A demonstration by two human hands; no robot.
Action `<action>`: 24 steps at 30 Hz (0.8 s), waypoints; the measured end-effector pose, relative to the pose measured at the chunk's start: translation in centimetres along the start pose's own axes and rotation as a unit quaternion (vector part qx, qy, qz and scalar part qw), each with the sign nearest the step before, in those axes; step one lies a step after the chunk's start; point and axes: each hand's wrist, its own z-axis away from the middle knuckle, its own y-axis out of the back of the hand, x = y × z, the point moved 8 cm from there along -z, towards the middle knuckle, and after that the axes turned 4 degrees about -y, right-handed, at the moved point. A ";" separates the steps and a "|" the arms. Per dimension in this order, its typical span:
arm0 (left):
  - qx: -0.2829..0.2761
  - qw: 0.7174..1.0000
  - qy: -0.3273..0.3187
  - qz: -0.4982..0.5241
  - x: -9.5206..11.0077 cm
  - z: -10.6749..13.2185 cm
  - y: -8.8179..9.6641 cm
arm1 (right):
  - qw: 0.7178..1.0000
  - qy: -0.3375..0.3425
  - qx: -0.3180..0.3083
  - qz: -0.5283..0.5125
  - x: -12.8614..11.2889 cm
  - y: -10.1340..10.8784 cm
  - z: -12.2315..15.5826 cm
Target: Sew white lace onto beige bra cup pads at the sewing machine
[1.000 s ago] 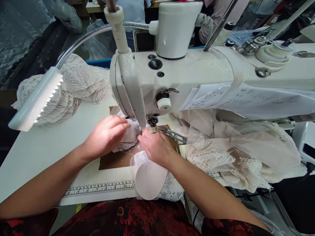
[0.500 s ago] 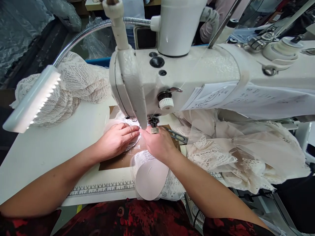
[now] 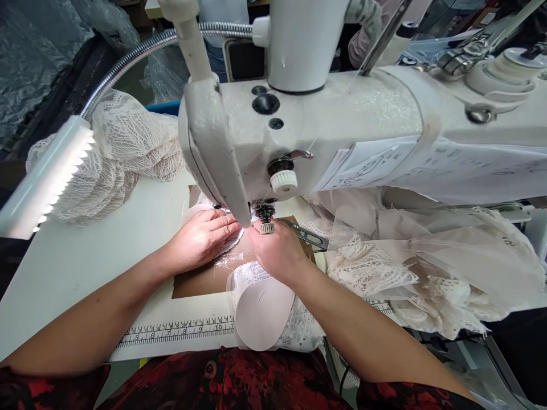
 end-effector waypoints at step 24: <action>0.037 0.997 0.067 0.021 -1.5 0.2 0.3 | 1.000 -0.024 0.016 -0.006 1.1 0.7 0.2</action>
